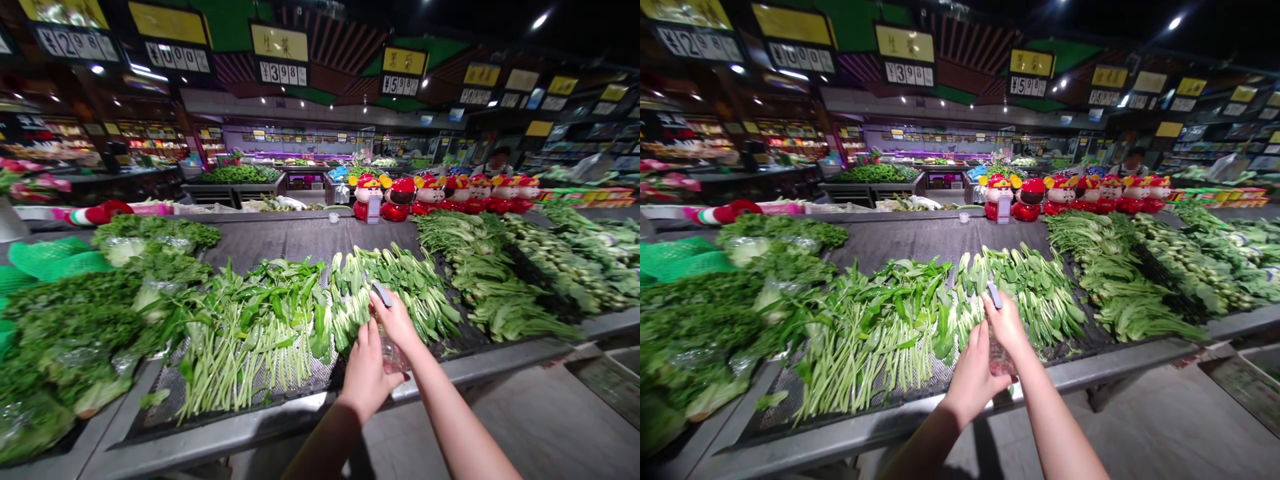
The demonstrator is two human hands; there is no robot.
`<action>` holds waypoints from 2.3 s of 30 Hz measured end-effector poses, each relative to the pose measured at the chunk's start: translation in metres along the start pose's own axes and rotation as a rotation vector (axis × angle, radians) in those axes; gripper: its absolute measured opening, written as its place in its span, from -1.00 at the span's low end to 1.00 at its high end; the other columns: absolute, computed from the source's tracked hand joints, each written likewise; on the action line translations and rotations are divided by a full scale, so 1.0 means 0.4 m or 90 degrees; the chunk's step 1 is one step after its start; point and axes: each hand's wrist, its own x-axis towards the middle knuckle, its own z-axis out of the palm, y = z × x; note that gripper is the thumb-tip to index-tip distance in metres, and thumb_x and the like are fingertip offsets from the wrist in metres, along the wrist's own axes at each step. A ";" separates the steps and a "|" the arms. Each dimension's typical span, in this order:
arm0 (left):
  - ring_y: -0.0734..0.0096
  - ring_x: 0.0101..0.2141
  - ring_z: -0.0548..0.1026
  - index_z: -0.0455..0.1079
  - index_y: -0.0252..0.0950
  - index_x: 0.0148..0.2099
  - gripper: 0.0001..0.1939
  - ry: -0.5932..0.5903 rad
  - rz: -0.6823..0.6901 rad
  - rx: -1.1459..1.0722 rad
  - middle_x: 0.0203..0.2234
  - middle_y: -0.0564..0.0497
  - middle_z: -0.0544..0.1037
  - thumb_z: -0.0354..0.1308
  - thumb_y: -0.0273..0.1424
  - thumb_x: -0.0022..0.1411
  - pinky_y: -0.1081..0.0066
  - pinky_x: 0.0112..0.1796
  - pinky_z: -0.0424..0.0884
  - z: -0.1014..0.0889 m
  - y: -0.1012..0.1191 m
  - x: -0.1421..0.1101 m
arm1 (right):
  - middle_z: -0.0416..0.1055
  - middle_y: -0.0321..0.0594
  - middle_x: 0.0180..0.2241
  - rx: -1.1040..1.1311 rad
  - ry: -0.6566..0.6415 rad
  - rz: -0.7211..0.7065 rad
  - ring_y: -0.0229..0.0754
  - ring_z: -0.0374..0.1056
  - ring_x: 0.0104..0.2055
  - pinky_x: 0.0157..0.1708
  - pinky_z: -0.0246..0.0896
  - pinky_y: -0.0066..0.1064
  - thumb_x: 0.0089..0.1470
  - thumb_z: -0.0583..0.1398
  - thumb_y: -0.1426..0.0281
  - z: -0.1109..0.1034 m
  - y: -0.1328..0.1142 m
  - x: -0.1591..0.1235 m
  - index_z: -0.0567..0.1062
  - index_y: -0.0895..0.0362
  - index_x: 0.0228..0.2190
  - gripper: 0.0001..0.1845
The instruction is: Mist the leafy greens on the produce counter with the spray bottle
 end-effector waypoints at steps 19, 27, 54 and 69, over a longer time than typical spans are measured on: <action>0.09 0.07 0.20 -0.25 -0.39 0.25 0.07 -0.076 0.041 -0.029 0.15 -0.20 0.04 0.31 -0.34 -0.19 0.31 0.08 0.15 0.022 0.012 0.021 | 0.38 -0.25 -0.54 -0.052 0.066 0.041 -0.18 0.28 -0.52 -0.51 0.15 -0.37 0.07 0.01 0.07 -0.042 0.045 -0.015 0.38 0.09 -0.49 -0.63; 0.08 0.08 0.19 -0.23 -0.36 0.25 0.08 -0.103 0.044 -0.035 0.15 -0.20 0.06 0.34 -0.28 -0.21 0.28 0.08 0.14 0.040 0.041 0.007 | 0.43 -0.20 -0.45 -0.045 0.087 0.063 -0.15 0.31 -0.46 -0.47 0.17 -0.36 0.06 0.03 0.07 -0.078 0.066 -0.047 0.41 0.10 -0.44 -0.63; 0.10 0.09 0.17 -0.24 -0.26 0.26 0.19 -0.194 0.025 -0.013 0.14 -0.14 0.10 0.41 -0.19 -0.30 0.28 0.08 0.14 0.145 0.075 -0.155 | 0.44 -0.17 -0.42 -0.006 0.100 0.152 -0.14 0.34 -0.36 -0.29 0.22 -0.33 0.05 0.04 0.05 -0.145 0.154 -0.253 0.46 0.18 -0.33 -0.55; 0.05 0.04 0.25 -0.20 -0.32 0.26 0.20 -0.195 -0.036 -0.038 0.12 -0.18 0.15 0.42 -0.22 -0.35 0.24 0.08 0.18 0.178 0.051 -0.227 | 0.42 -0.20 -0.53 -0.064 0.055 0.173 -0.13 0.33 -0.42 -0.34 0.19 -0.32 0.06 0.01 0.04 -0.107 0.177 -0.319 0.48 0.18 -0.43 -0.52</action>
